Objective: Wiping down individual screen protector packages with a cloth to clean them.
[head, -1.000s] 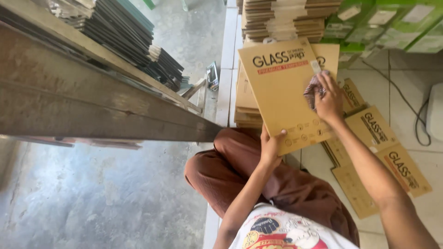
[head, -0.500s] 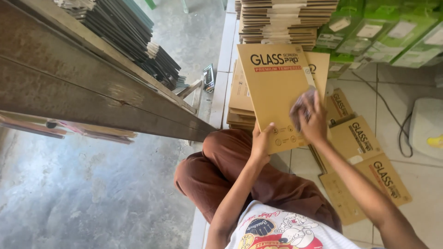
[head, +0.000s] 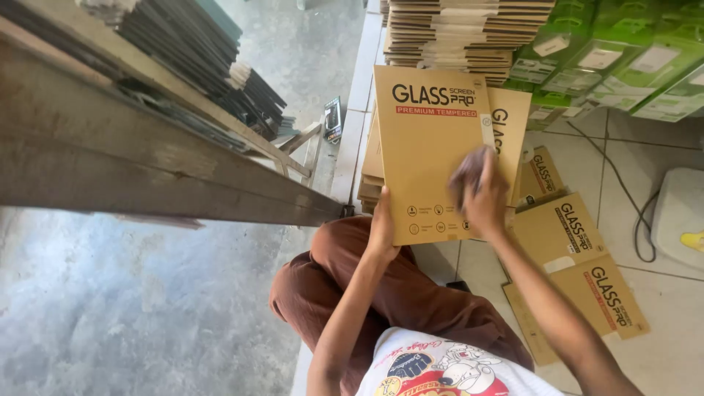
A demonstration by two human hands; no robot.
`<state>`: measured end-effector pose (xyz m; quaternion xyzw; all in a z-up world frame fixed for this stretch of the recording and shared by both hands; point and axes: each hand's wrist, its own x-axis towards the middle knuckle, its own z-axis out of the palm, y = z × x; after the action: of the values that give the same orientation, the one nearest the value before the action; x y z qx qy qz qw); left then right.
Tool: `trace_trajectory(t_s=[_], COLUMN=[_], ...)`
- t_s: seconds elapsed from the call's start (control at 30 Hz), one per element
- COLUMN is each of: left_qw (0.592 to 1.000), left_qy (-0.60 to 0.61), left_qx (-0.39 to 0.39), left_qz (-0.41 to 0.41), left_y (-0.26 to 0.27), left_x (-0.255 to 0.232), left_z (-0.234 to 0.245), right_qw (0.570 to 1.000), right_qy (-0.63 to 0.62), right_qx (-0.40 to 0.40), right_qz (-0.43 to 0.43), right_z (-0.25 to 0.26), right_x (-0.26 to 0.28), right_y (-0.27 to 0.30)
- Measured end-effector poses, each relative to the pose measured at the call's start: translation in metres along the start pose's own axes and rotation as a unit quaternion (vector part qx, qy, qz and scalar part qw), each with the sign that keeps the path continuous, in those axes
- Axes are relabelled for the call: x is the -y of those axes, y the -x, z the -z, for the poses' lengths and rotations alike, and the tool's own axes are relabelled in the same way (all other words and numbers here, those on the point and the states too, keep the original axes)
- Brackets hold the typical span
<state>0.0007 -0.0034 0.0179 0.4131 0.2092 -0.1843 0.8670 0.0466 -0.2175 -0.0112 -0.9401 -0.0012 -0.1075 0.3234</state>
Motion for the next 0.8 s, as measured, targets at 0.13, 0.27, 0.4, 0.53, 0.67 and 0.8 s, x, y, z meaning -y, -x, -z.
trace_trajectory(t_s=[0.13,0.27,0.4,0.53,0.67,0.8], left_qw=[0.997,0.998,0.995,0.996,0.992,0.998], left_qy=[0.009,-0.016,-0.050,-0.045,0.123,0.033], left_qx=[0.024,-0.064,0.004,-0.031,0.012,0.024], left_qz=[-0.076,-0.019,-0.090,-0.071,0.004,-0.039], left_y=[-0.013,0.002,0.007,0.016,0.004,0.017], left_x=[0.021,-0.004,-0.008,-0.018,0.003,-0.016], left_z=[0.011,-0.002,-0.005,-0.021,0.004,-0.020], right_qw=[0.965,0.947,0.985,0.975,0.891,0.937], right_qy=[-0.097,-0.072,-0.104,-0.101,-0.138,-0.047], right_qx=[0.024,0.129,0.096,0.100,0.200,0.121], right_qz=[0.241,0.284,0.097,0.171,0.384,0.326], right_z=[-0.008,-0.004,-0.002,-0.024,0.001,-0.041], right_x=[0.078,0.065,-0.008,-0.035,0.069,0.051], right_y=[0.066,-0.030,-0.086,-0.003,-0.010,-0.130])
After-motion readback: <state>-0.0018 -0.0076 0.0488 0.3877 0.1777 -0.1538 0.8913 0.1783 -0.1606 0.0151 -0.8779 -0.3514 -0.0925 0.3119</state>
